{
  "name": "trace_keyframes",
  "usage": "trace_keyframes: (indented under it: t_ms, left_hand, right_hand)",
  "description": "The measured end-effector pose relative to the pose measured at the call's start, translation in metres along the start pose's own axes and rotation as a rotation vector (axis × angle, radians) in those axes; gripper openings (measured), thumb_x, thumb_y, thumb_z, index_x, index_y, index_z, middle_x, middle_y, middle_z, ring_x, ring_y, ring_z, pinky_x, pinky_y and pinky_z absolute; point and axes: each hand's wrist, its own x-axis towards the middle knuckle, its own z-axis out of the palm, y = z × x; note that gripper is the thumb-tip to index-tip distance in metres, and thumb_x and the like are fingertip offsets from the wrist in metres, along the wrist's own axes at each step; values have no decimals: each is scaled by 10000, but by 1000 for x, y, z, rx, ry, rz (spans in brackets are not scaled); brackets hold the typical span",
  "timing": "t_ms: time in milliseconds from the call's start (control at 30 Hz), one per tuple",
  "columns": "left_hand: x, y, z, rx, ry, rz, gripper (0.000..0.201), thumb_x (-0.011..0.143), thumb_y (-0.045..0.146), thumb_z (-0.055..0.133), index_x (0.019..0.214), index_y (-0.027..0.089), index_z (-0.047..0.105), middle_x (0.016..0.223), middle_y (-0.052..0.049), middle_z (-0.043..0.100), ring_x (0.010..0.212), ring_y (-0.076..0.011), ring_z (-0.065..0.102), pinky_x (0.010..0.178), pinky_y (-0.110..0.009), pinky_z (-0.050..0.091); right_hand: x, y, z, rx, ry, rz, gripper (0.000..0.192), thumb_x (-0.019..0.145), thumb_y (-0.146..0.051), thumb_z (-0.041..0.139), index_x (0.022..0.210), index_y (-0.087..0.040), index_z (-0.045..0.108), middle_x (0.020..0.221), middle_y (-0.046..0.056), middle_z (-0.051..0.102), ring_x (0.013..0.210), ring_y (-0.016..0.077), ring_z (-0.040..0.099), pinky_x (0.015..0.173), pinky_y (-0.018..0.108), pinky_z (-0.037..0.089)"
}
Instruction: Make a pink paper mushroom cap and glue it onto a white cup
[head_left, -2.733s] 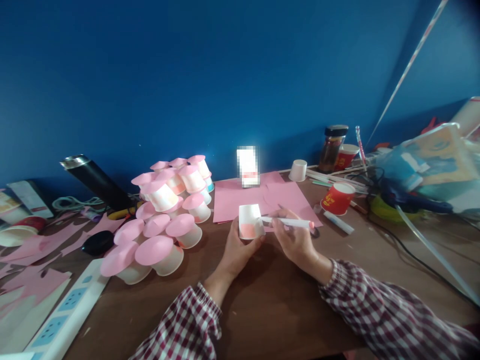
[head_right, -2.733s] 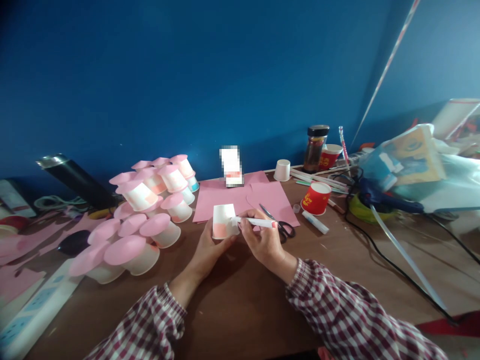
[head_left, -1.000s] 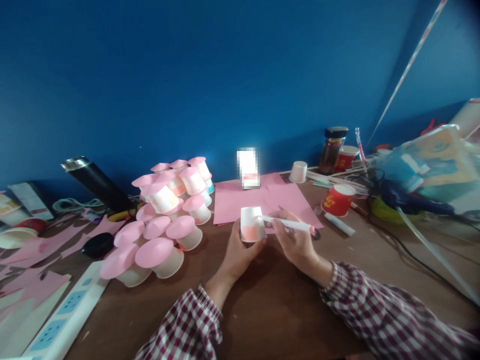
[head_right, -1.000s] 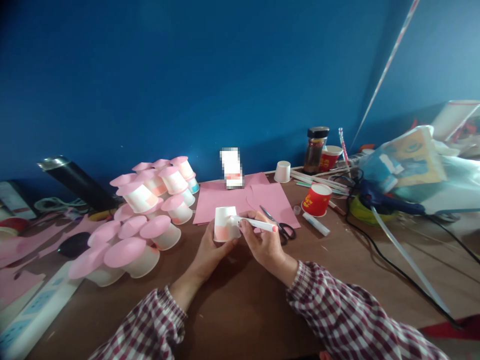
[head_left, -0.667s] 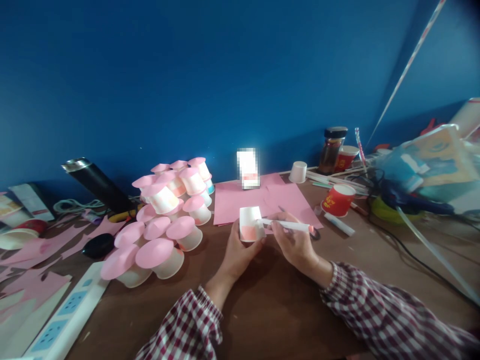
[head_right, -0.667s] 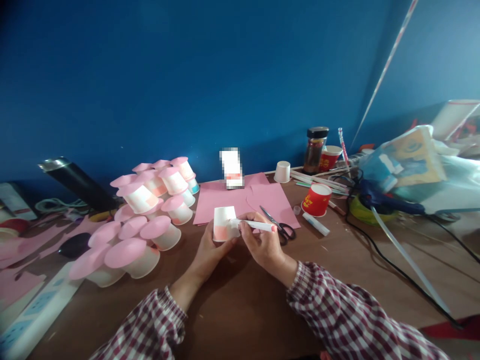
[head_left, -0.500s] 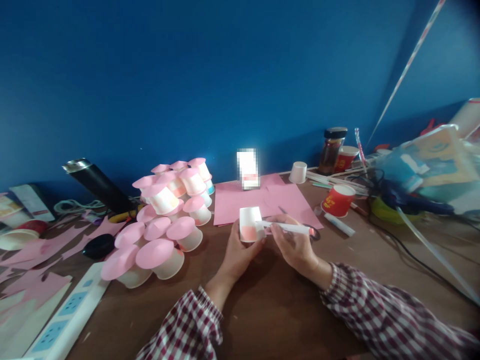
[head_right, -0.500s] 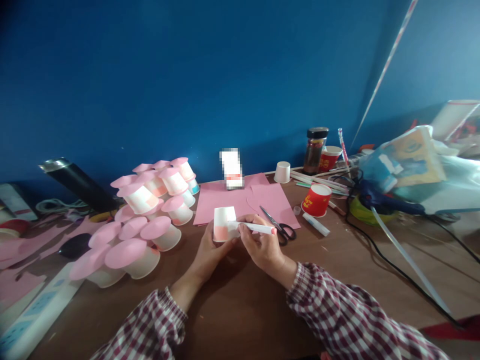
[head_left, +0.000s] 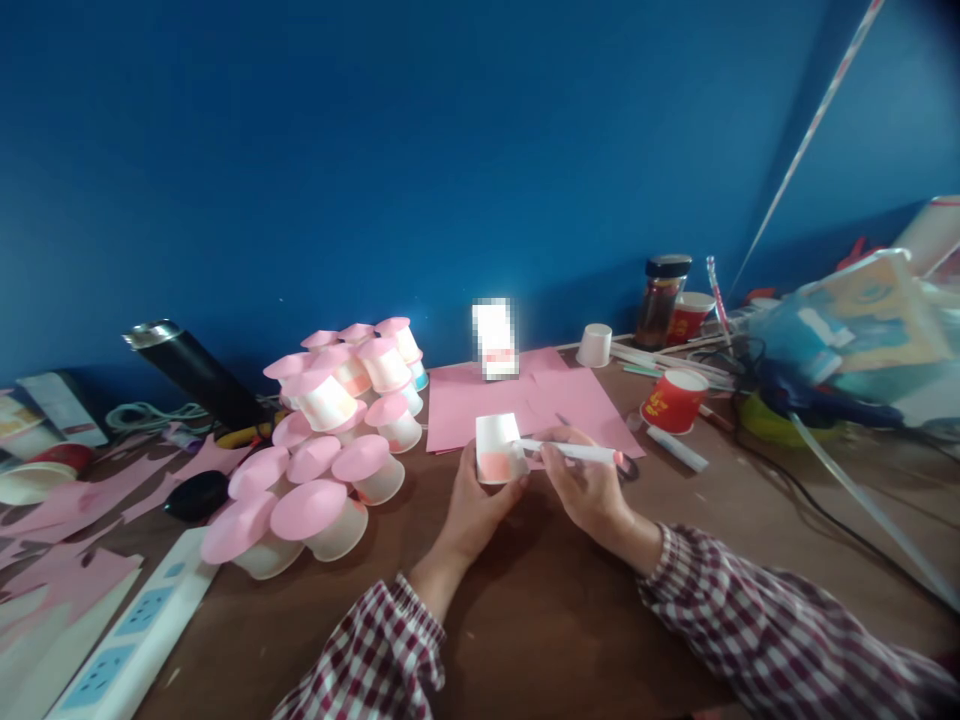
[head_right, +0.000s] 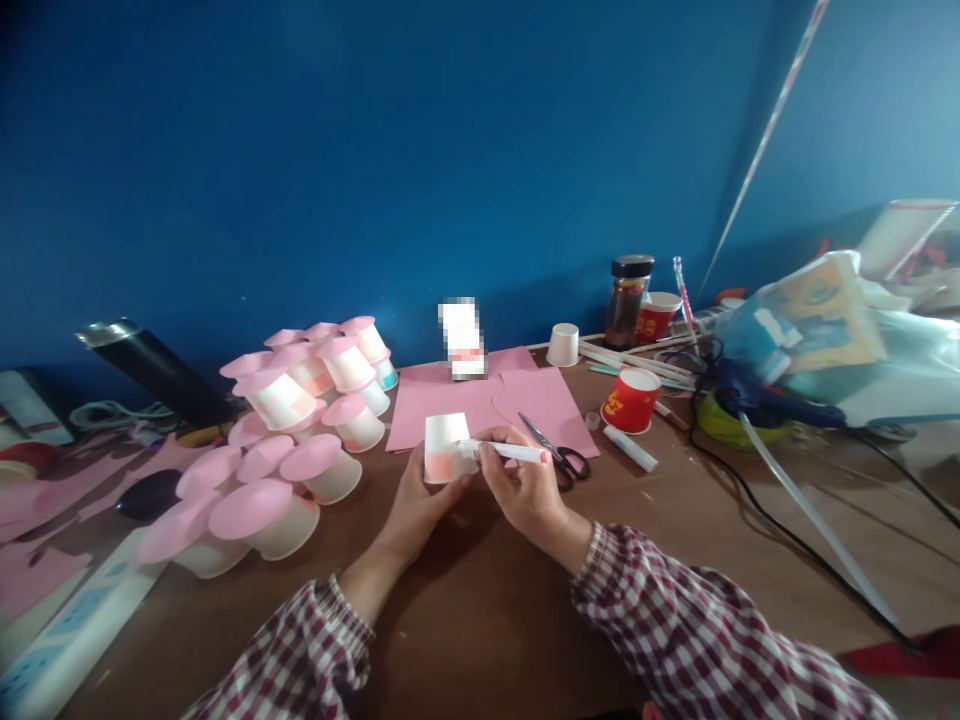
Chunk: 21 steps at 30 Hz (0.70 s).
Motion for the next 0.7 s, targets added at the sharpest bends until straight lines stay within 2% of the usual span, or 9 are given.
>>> trace_keyframes:
  t_ms: [100, 233, 367, 500, 600, 700]
  left_hand:
    - [0, 0, -1, 2, -3, -1, 601, 656, 346, 733, 1166, 155, 477, 1078, -101, 622, 964, -220, 590, 833, -330, 456]
    - [0, -3, -1, -9, 13, -4, 617, 648, 353, 740, 1166, 159, 466, 1079, -104, 617, 957, -219, 591, 831, -333, 458]
    - [2, -4, 0, -17, 56, -7, 643, 624, 346, 760, 1158, 159, 453, 1073, -107, 617, 961, -231, 596, 821, -338, 465]
    - [2, -3, 0, -94, 67, -19, 667, 605, 330, 775, 1156, 166, 437, 1078, -101, 623, 985, -239, 601, 839, -350, 468]
    - [1, 0, 0, -121, 45, -13, 624, 639, 353, 750, 1156, 165, 456, 1079, -106, 630, 989, -246, 603, 848, -360, 467]
    - [1, 1, 2, -172, 13, 12, 510, 751, 425, 633, 1162, 158, 492, 1132, -124, 611, 1052, -257, 572, 910, -388, 438]
  right_hand:
    - [1, -3, 0, -1, 18, 13, 123, 871, -288, 514, 890, -196, 593, 756, 40, 646, 696, 180, 643, 598, 269, 540]
    - [3, -7, 0, 118, 32, 38, 128, 893, -285, 489, 898, -191, 576, 750, 34, 640, 706, 166, 643, 626, 267, 542]
    - [2, -7, 0, 151, 29, -24, 187, 911, -264, 462, 1067, -199, 541, 774, 32, 638, 701, 158, 632, 676, 293, 532]
    - [-1, -8, 0, 87, -43, -90, 220, 922, -288, 429, 1079, -200, 556, 861, 66, 656, 751, 180, 638, 719, 316, 519]
    - [-2, -9, 0, 37, -111, -85, 238, 923, -297, 425, 1104, -208, 552, 948, 81, 661, 818, 194, 647, 743, 312, 517]
    - [-2, -7, 2, 3, -128, -41, 225, 924, -283, 430, 1105, -220, 546, 967, 75, 666, 857, 196, 650, 763, 305, 516]
